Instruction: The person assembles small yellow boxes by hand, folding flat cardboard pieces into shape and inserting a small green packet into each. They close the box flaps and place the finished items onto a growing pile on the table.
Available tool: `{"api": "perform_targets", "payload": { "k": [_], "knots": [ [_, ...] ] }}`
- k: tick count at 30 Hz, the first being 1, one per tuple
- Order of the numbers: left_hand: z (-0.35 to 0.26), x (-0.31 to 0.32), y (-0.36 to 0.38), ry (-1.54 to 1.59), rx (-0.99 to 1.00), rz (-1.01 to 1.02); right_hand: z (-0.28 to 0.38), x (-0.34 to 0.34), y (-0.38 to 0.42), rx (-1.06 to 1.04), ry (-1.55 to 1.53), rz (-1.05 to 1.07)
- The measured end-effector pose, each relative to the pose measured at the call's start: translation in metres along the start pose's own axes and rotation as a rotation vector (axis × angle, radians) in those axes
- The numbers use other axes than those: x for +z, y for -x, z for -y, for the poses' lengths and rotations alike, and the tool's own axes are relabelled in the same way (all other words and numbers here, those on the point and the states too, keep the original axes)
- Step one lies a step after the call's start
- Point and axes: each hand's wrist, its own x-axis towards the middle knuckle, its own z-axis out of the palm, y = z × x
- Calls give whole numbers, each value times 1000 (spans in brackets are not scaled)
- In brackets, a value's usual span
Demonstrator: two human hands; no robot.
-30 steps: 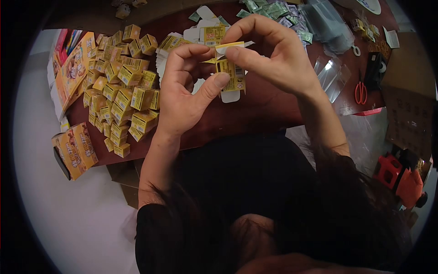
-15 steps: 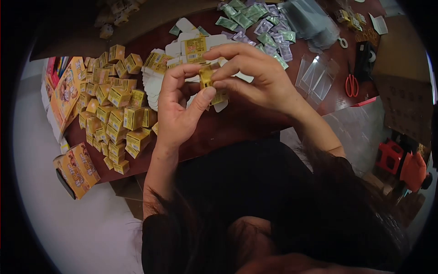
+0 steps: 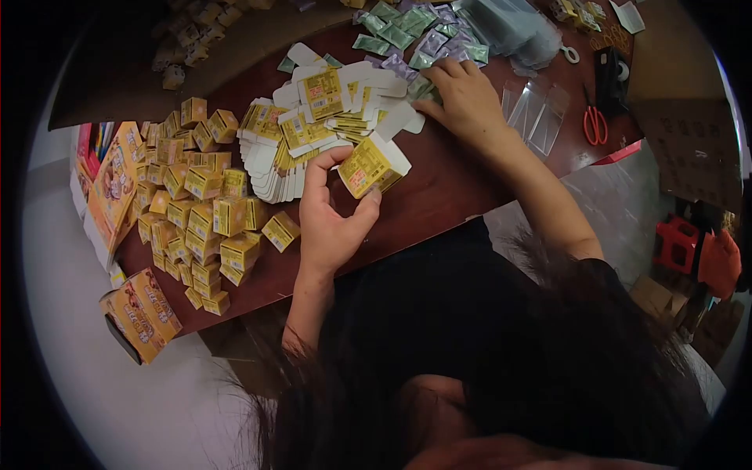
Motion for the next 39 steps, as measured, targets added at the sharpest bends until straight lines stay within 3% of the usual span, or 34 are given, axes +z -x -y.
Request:
{"api": "perform_targets", "payload": {
  "k": [2,6,8,11,12,15,18,21,24,25,27,28,30,33,37,39],
  "knots": [
    [-5,0,8,-58,-20,-33,2,7,-3,-26,35,-25],
    [4,-7,12,-107,50,-116,1,-6,4,43,-221,-150],
    [9,-12,9,-328,161,-154,11,-32,10,196,-837,-203],
    [19,-7,6,-279,181,-150,43,-76,20,12,-989,-163],
    [17,-3,9,-276,179,-149,53,-83,21,15,-987,-161],
    [10,11,6,-9,90,-46,64,-89,16,-338,-414,-77],
    [10,12,6,-17,153,12,62,-90,9,-497,-385,62],
    [3,10,6,13,151,42,73,-96,7,-612,-291,0],
    [-2,12,9,261,59,49,77,-100,11,-550,-366,-153],
    [-2,13,9,278,158,30,75,-97,13,-558,-370,-154],
    [-2,15,13,288,263,4,69,-82,18,-500,-867,-217],
    [-4,16,15,236,336,-13,69,-77,23,-506,-872,-219],
    [-5,15,19,180,409,-28,71,-73,33,-483,-1013,35],
    [-2,8,27,155,387,48,73,-76,37,-437,-1020,167],
    [-2,-7,32,-33,448,76,81,-70,32,-518,-1016,222],
    [-6,-12,32,-106,435,47,87,-66,33,-479,-968,140]
  ]
}}
